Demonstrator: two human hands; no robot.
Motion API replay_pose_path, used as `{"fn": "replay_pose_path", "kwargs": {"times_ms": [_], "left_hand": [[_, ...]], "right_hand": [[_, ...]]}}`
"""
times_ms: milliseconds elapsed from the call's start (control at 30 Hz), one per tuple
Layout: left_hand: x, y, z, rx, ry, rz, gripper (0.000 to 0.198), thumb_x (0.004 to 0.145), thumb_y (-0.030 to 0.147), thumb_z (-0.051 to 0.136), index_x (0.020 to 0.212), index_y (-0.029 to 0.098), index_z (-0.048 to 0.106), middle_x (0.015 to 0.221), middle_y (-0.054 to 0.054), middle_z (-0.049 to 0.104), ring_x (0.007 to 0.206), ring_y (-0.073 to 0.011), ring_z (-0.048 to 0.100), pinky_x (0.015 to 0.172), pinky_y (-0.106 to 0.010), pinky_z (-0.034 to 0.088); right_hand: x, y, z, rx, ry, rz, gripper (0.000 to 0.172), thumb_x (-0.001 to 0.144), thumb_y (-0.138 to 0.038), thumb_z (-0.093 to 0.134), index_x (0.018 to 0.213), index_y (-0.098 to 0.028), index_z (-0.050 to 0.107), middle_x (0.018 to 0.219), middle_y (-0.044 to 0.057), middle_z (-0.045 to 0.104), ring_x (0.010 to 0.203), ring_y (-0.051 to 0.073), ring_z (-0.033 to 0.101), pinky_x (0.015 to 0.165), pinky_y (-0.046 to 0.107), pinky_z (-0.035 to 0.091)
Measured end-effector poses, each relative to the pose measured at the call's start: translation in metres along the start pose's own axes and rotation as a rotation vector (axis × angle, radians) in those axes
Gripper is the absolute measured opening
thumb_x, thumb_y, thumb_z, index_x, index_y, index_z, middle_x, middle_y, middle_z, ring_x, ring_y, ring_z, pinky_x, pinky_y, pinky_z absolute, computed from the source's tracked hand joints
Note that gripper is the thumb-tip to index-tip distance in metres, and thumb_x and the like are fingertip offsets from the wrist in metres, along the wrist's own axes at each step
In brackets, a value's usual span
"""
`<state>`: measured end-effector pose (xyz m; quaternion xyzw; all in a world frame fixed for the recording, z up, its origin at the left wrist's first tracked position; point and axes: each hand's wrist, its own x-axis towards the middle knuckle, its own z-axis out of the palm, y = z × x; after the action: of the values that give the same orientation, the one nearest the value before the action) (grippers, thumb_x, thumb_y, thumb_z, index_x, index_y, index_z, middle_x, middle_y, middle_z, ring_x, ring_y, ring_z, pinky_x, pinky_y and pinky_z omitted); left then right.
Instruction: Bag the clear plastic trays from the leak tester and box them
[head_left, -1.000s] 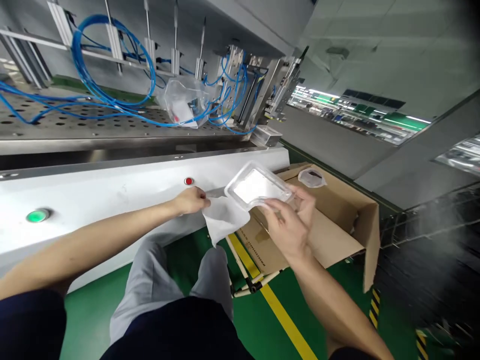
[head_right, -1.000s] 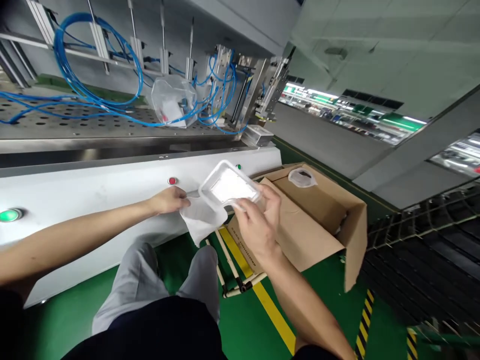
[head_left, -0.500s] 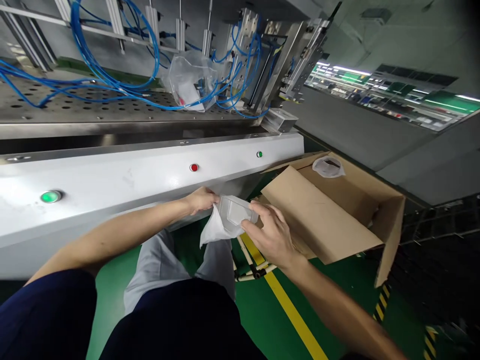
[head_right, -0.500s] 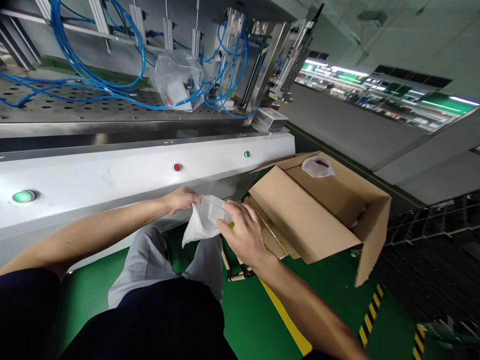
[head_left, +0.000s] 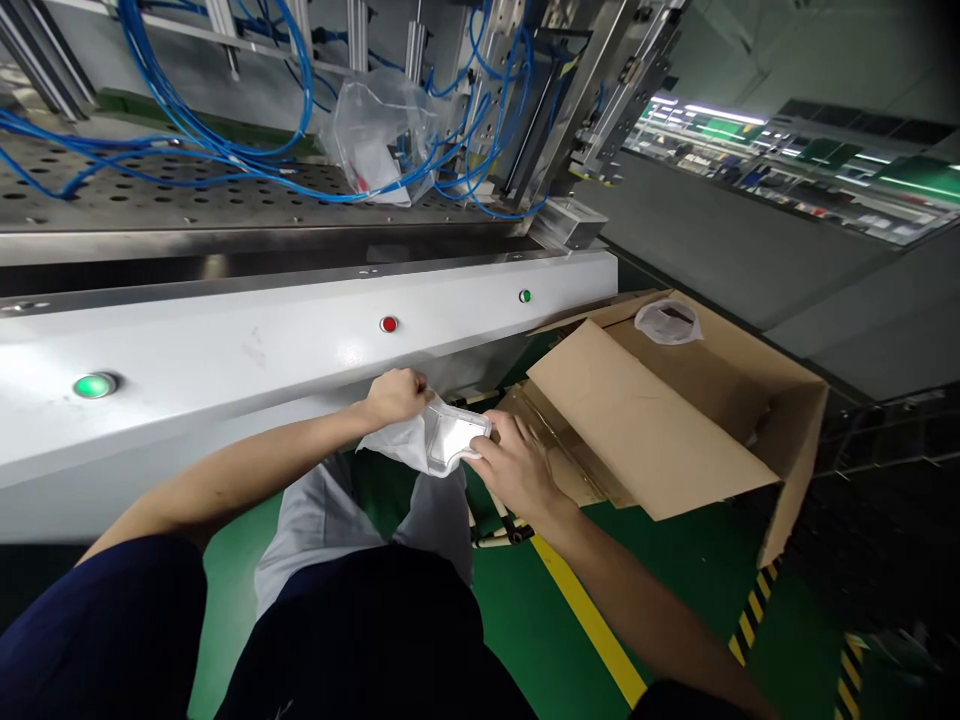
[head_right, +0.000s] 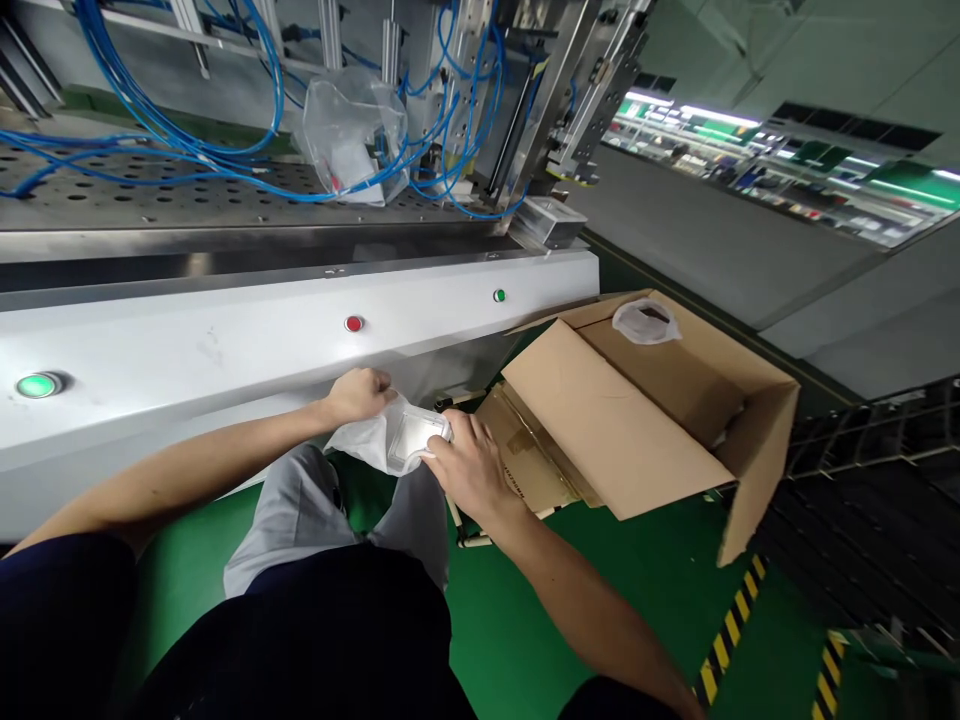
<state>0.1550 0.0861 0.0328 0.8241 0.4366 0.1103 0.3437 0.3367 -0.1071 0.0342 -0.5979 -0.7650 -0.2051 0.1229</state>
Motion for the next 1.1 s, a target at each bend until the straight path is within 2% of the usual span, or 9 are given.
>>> {"fn": "replay_pose_path", "kwargs": {"times_ms": [133,233,367,500,600,767,900,967,1100], "left_hand": [[0.004,-0.003,-0.003,0.094,-0.056,0.032,0.024,0.085,0.028,0.063,0.062,0.022,0.058,0.073,-0.005,0.063,0.077,-0.0237,0.060,0.068,-0.034,0.034],[0.003,0.002,-0.003,0.093,-0.143,0.042,0.025,0.082,0.027,0.064,0.059,0.021,0.059,0.064,-0.004,0.059,0.069,-0.0207,0.056,0.065,-0.033,0.033],[0.000,0.015,-0.001,0.025,-0.242,0.032,0.027,0.084,0.030,0.061,0.058,0.020,0.058,0.058,-0.002,0.056,0.060,-0.0180,0.053,0.061,-0.032,0.034],[-0.007,0.026,0.007,-0.046,-0.260,0.016,0.028,0.089,0.036,0.055,0.067,0.020,0.064,0.063,-0.003,0.062,0.063,-0.0183,0.057,0.060,-0.032,0.037],[-0.012,0.028,0.015,-0.068,-0.246,0.033,0.028,0.090,0.036,0.057,0.071,0.019,0.067,0.066,-0.003,0.064,0.065,-0.0178,0.058,0.061,-0.031,0.037],[-0.020,0.024,0.028,-0.040,-0.223,0.064,0.029,0.092,0.031,0.060,0.068,0.018,0.069,0.065,-0.004,0.062,0.069,-0.0193,0.059,0.066,-0.031,0.038],[-0.026,0.023,0.038,-0.036,-0.208,0.092,0.031,0.092,0.034,0.066,0.065,0.019,0.068,0.067,-0.006,0.063,0.075,-0.0229,0.062,0.069,-0.032,0.038],[-0.029,0.026,0.043,-0.071,-0.216,0.109,0.034,0.091,0.032,0.068,0.060,0.020,0.064,0.063,-0.005,0.060,0.072,-0.0219,0.061,0.066,-0.032,0.036],[-0.034,0.032,0.052,-0.178,-0.225,0.117,0.038,0.090,0.022,0.067,0.054,0.020,0.056,0.059,-0.003,0.055,0.062,-0.0183,0.052,0.063,-0.034,0.033]], "right_hand": [[0.001,0.001,0.006,-0.006,-0.025,0.030,0.019,0.085,-0.027,0.093,0.087,-0.019,0.075,0.122,0.013,0.060,0.102,0.026,0.057,0.079,0.035,0.044],[0.003,-0.004,0.009,-0.044,-0.071,0.018,0.019,0.087,-0.027,0.091,0.086,-0.018,0.074,0.121,0.014,0.061,0.099,0.027,0.058,0.081,0.037,0.045],[0.003,-0.014,0.020,-0.052,-0.038,0.011,0.017,0.090,-0.022,0.087,0.084,-0.018,0.072,0.125,0.015,0.060,0.094,0.026,0.060,0.078,0.037,0.047],[-0.003,-0.017,0.048,0.121,0.002,0.064,0.014,0.095,-0.027,0.083,0.088,-0.018,0.074,0.132,0.014,0.057,0.083,0.019,0.061,0.068,0.031,0.049],[-0.007,-0.016,0.075,0.202,0.148,0.177,0.017,0.103,-0.030,0.073,0.092,-0.017,0.075,0.133,0.014,0.056,0.083,0.018,0.064,0.062,0.028,0.049],[-0.014,-0.029,0.109,0.381,0.367,0.292,0.021,0.107,-0.030,0.064,0.095,-0.016,0.075,0.131,0.016,0.057,0.095,0.021,0.068,0.080,0.030,0.060],[-0.024,-0.049,0.132,0.485,0.374,0.293,0.017,0.104,-0.019,0.056,0.099,-0.016,0.072,0.122,0.017,0.060,0.107,0.025,0.068,0.086,0.034,0.061],[-0.030,-0.056,0.145,0.522,0.360,0.286,0.017,0.104,-0.024,0.057,0.108,-0.016,0.070,0.116,0.018,0.062,0.106,0.029,0.068,0.086,0.039,0.062],[-0.039,-0.059,0.166,0.620,0.290,0.368,0.038,0.099,-0.041,0.063,0.129,-0.017,0.063,0.115,0.019,0.066,0.106,0.034,0.068,0.088,0.048,0.063]]}}
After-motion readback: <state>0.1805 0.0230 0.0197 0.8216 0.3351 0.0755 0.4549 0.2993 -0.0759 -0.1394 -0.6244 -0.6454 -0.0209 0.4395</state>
